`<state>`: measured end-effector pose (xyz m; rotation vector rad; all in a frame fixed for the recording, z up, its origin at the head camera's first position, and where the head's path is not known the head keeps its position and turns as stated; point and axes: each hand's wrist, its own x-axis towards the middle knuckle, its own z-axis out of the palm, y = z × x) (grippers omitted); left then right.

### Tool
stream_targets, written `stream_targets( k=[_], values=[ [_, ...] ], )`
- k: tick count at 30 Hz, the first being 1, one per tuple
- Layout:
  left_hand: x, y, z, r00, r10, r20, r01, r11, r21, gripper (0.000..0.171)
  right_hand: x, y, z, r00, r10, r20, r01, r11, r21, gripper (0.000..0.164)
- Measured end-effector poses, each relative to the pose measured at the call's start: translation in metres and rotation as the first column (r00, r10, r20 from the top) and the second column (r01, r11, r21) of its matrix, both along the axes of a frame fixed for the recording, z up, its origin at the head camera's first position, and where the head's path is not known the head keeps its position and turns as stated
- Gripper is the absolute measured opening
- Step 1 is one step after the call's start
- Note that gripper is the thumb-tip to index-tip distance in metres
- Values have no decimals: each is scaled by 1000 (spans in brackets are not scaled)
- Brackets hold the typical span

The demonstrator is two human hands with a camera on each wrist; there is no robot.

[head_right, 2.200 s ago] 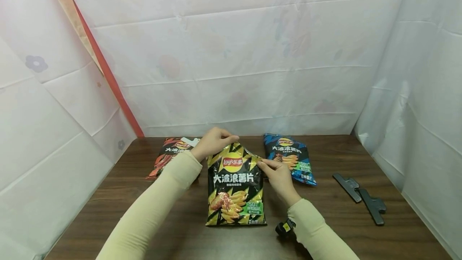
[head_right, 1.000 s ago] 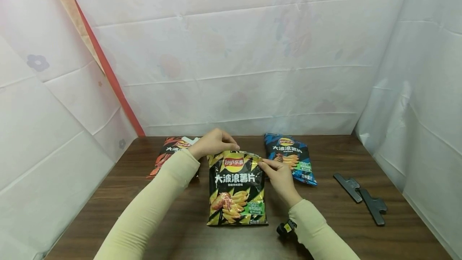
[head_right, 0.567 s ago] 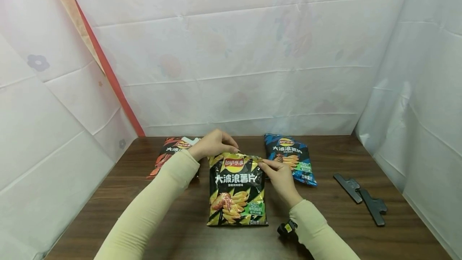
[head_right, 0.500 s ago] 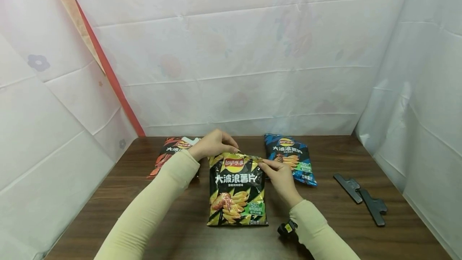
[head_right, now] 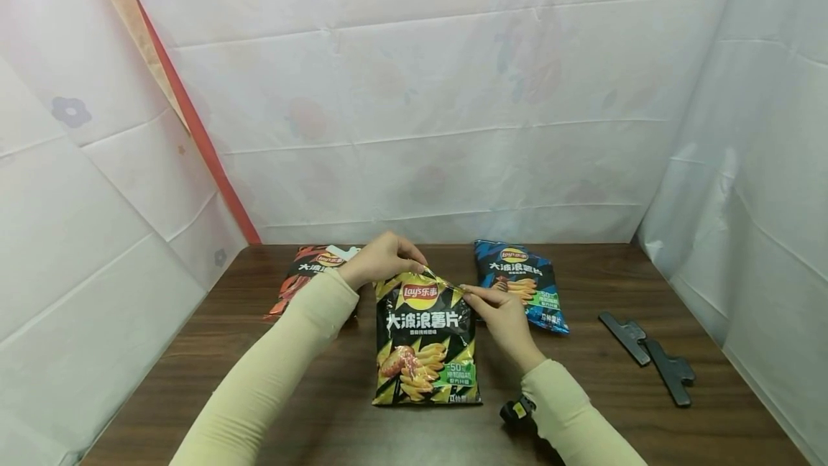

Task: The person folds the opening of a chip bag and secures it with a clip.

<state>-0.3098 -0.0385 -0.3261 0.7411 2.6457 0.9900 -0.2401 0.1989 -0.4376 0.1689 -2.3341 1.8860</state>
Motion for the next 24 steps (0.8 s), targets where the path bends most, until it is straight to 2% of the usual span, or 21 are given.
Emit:
stream_targets(
  k=[10,12,18,24],
  values=[
    [3,1,1,1000,21,9,-21,999,25,11,0,7,8,995,88,37,-90,993,75,42],
    [3,1,1,1000,20,7,-20,999,28,11,-3,7,12,993,108,51,-111,992,62,44],
    [3,1,1,1000,17,-9,-17,999,29,11,-9,5,21,987,101,123,-108,992,58,56],
    [3,2,1,1000,12,-3,-12,999,41,11,-10,4,26,981,97,166,-115,988,105,56]
  ],
)
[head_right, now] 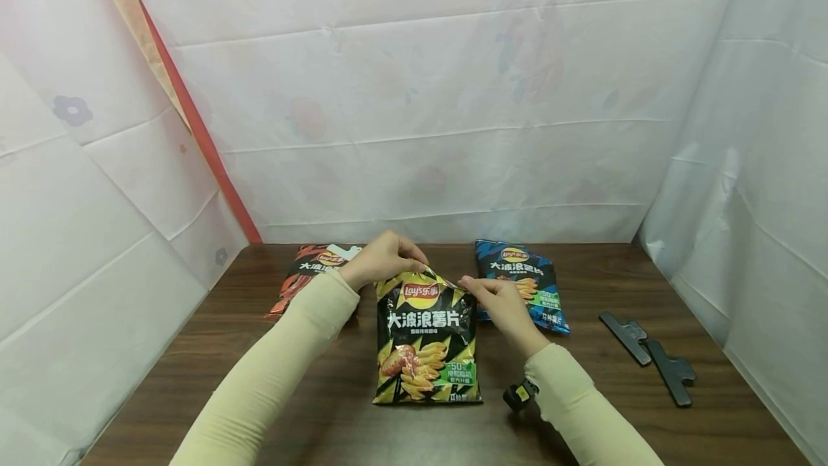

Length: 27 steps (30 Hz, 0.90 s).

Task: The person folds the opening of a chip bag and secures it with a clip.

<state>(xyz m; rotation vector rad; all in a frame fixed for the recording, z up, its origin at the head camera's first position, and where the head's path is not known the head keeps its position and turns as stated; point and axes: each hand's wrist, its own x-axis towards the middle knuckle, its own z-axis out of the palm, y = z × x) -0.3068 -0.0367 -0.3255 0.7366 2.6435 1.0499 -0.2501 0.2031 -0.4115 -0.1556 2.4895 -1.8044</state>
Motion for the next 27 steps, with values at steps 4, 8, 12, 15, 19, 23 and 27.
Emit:
stream_targets(
  k=[4,8,12,15,19,23,27],
  values=[
    [0,0,0,1000,0,-7,0,1000,-6,11,0,1,0,1000,2,0,-2,1000,9,55],
    [-1,0,0,1000,-1,-14,1,1000,-8,11,-1,1,-1,1000,-4,3,4,1000,26,52],
    [0,0,0,1000,-3,-12,3,1000,-5,11,-1,1,-3,1000,0,-8,1,999,50,46],
    [0,0,0,1000,-4,-14,4,1000,-5,11,-1,0,-5,1000,5,-23,-3,998,57,43],
    [0,0,-1,1000,-6,-8,6,1000,1,11,-2,0,-9,998,30,-48,-28,999,46,39],
    [0,0,-2,1000,-3,-6,3,1000,0,11,-1,0,-12,997,43,-66,-41,999,33,36],
    [0,1,-2,1000,-3,-14,2,1000,-6,11,0,-1,-14,997,33,-76,-31,999,33,35]
  ],
)
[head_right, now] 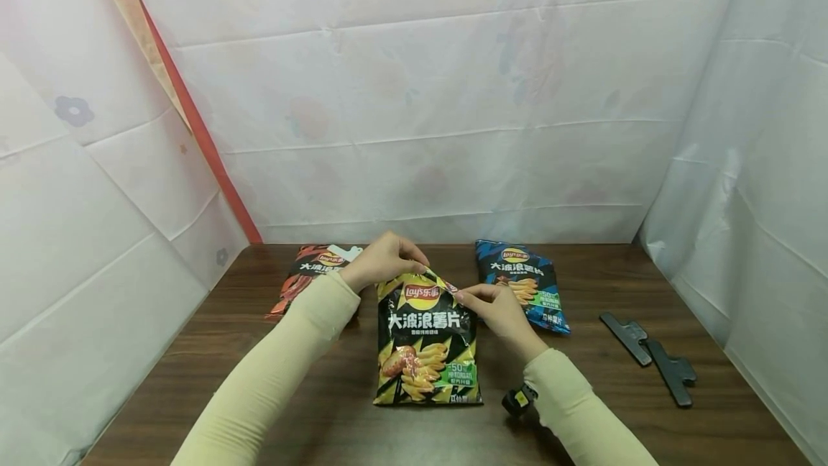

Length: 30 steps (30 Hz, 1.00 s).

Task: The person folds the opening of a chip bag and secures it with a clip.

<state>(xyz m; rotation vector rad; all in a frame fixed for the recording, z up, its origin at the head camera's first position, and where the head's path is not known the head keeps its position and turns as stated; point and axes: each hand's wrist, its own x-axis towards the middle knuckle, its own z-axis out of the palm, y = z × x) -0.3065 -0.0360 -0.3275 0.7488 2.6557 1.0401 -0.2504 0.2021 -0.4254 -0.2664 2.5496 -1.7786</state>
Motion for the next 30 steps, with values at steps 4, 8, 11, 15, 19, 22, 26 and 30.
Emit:
stream_targets(
  k=[4,8,11,15,19,22,26,30],
  values=[
    [1,0,0,1000,6,-1,-6,1000,0,10,0,0,-1,1000,-18,1,18,1000,5,35],
    [0,0,0,1000,16,19,-16,1000,13,9,-1,-1,-1,999,-33,3,33,999,-1,36],
    [0,0,0,999,21,31,-21,1000,18,9,0,-1,1,1000,-31,4,31,999,-14,36],
    [0,-1,0,999,24,35,-25,1000,19,8,0,0,2,1000,-19,10,19,999,-30,36],
    [1,-1,0,999,27,30,-27,999,20,8,1,1,2,1000,-9,13,9,999,-39,36],
    [1,-1,0,999,28,29,-28,999,25,8,2,1,2,1000,-7,14,7,999,-44,35],
    [2,-1,0,999,21,31,-22,999,38,8,3,2,2,1000,-9,11,10,999,-44,35],
    [0,-1,-1,1000,15,20,-16,999,36,8,4,3,2,1000,-17,3,17,999,-34,34]
  ],
)
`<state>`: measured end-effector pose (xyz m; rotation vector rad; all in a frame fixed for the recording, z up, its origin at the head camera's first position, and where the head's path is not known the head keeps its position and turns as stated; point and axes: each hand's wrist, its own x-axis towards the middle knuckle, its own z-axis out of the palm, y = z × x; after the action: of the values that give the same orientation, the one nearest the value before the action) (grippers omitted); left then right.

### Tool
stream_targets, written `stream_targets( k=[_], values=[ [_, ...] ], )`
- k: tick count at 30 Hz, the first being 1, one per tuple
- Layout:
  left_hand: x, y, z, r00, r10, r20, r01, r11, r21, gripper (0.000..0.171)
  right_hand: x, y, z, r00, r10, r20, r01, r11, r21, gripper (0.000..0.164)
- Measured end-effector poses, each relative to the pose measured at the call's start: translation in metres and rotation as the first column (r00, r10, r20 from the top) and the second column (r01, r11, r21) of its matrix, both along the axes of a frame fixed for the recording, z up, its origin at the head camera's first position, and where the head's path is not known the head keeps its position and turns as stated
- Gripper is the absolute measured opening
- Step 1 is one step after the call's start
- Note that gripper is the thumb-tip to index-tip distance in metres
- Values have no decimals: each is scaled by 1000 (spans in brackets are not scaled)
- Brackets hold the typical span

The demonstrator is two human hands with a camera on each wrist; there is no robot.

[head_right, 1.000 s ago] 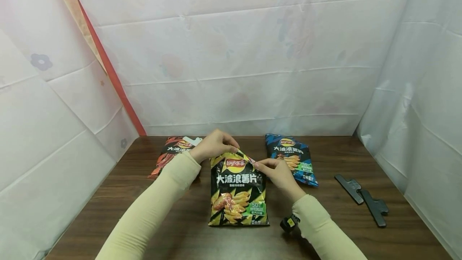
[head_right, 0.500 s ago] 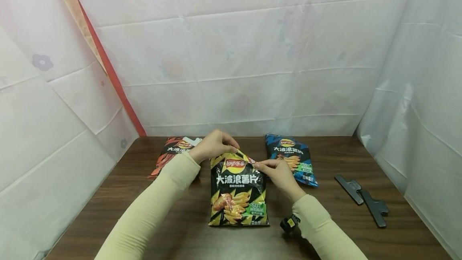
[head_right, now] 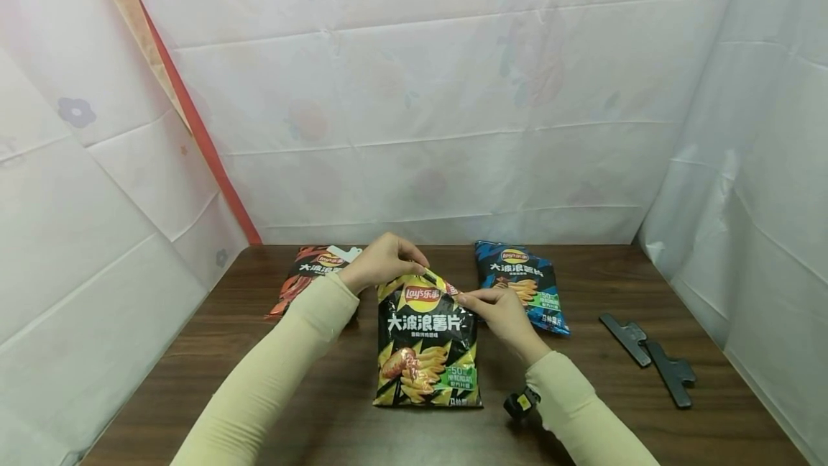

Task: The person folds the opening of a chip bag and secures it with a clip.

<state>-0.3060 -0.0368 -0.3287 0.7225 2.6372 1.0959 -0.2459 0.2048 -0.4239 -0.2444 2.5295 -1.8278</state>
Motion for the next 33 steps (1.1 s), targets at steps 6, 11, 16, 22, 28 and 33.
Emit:
stream_targets(
  k=[6,11,16,22,28,33],
  values=[
    [0,-1,-1,1000,1,-12,-1,1000,-23,8,1,0,-2,1000,-5,-18,5,1000,6,33],
    [0,-2,-2,1000,-7,-21,6,999,-39,8,1,-1,-4,999,2,-44,-3,1000,-12,30],
    [0,-2,-4,1000,-6,-22,5,1000,-30,9,2,-3,-4,998,2,-70,-4,1000,-22,29],
    [0,-2,-5,999,7,-37,-7,1000,-20,9,1,-4,-4,996,-4,-85,2,1000,-29,30],
    [0,-3,-4,997,-3,-77,-1,999,-52,13,1,-5,-4,996,-13,-88,10,1000,-29,29],
    [1,-5,-1,995,-18,-102,7,994,-108,20,1,-4,-6,996,-3,-91,-1,999,-46,29]
  ],
)
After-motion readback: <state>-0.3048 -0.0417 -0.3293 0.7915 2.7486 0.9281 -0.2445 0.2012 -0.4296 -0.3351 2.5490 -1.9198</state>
